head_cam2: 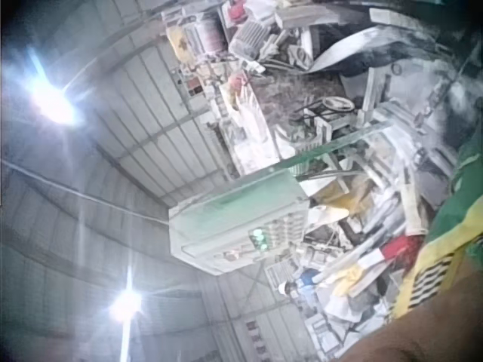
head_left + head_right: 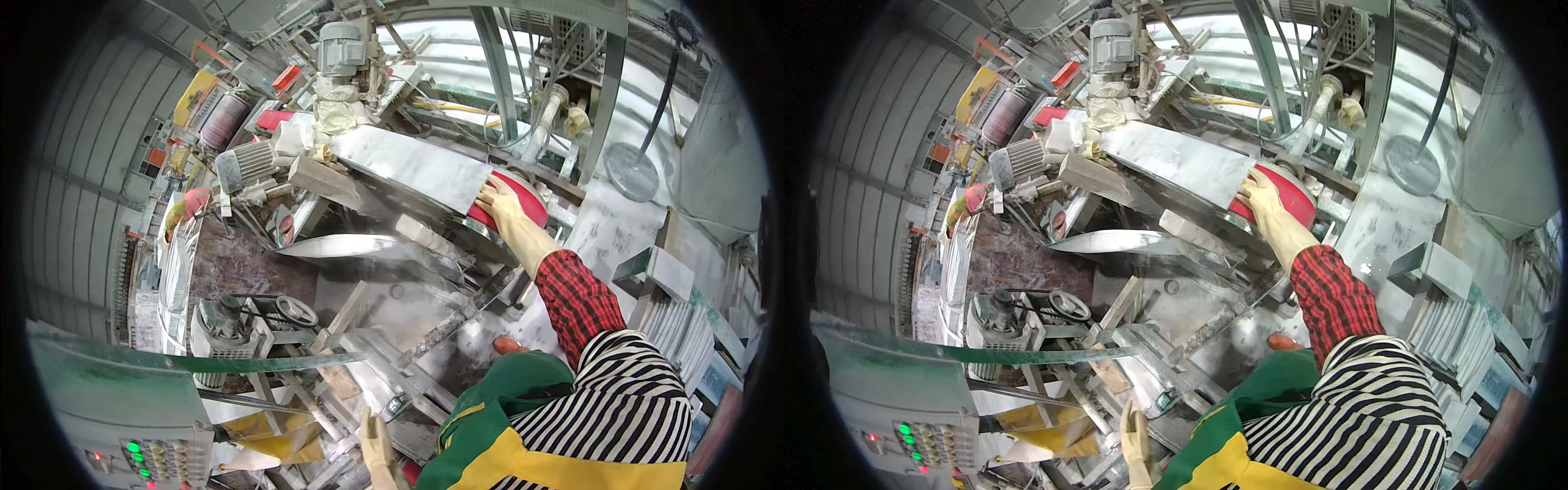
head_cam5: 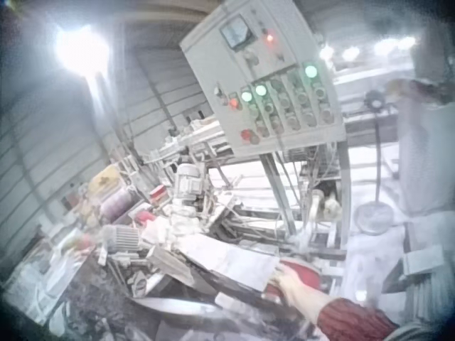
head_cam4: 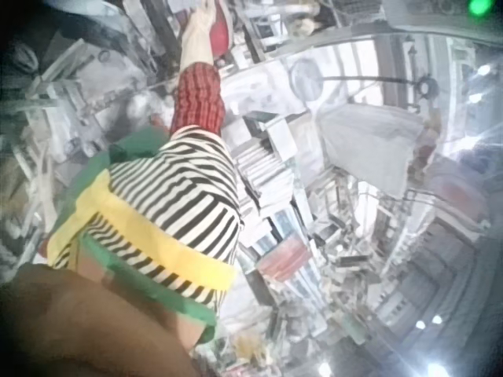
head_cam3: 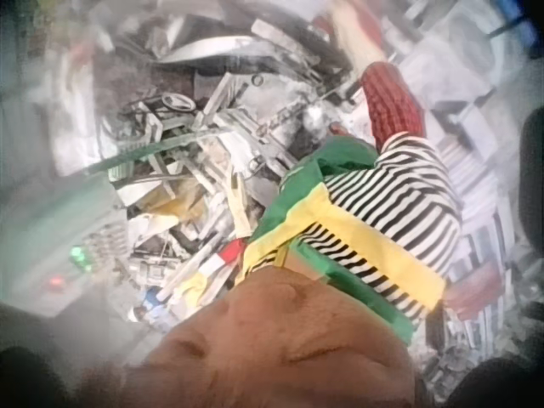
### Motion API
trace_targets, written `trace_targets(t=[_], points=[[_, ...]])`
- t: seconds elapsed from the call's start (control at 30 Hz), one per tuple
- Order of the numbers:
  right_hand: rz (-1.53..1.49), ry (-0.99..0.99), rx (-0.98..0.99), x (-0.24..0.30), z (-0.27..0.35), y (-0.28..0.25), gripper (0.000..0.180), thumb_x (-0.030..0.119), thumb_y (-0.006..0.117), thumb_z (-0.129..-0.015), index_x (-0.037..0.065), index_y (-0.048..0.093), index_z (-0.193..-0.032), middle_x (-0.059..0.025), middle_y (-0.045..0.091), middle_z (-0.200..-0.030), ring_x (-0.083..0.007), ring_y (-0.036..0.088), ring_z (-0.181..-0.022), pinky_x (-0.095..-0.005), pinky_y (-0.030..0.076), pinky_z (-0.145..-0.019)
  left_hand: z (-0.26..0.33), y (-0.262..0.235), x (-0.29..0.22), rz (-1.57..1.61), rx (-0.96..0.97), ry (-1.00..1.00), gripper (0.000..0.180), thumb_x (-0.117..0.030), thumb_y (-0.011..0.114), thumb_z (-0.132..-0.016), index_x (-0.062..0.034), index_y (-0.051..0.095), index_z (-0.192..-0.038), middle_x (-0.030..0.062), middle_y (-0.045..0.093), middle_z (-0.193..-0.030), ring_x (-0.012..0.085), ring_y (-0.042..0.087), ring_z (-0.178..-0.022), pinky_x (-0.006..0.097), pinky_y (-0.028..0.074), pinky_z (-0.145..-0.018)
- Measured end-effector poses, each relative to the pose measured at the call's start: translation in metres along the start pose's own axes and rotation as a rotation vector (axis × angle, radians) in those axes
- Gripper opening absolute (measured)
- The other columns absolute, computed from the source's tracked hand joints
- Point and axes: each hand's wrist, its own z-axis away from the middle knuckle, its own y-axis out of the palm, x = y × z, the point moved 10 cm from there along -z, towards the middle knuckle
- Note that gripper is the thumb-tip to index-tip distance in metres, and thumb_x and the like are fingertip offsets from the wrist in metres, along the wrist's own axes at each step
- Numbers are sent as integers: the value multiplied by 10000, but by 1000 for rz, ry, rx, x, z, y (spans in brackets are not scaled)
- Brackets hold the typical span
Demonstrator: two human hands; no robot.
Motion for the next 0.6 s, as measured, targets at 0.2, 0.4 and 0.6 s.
trace_targets(t=[0.2, 0.4, 0.6], points=[[287, -82, 91, -48, 87, 5, 493, 40, 507, -937, 25, 426, -1423, -155, 675, -1064, -159, 634, -803, -274, 537, -701, -10, -115, 183, 152, -470, 21, 452, -120, 540, -967, -59, 452, -1407, 131, 538, -1349, 248, 514, -1231, 347, 391, -1047], [950, -65, 127, -113, 154, -60, 422, 68, 530, -884, 5, 573, -1300, -95, 696, -933, -112, 613, -740, -259, 493, -660, 70, -227, 253, -552, -811, -198, 473, -176, 534, -970, -122, 424, -1427, 134, 499, -1386, 276, 480, -1262, 394, 400, -1038], [1691, -72, 44, -114, 158, -144, 341, 161, 593, -802, 6, 670, -1095, -172, 709, -1014, -325, 667, -987, -362, 511, -881, 126, -270, 349, -796, -843, -484, 495, -233, 528, -974, -185, 395, -1448, 138, 460, -1422, 304, 446, -1294, 441, 408, -1030]])
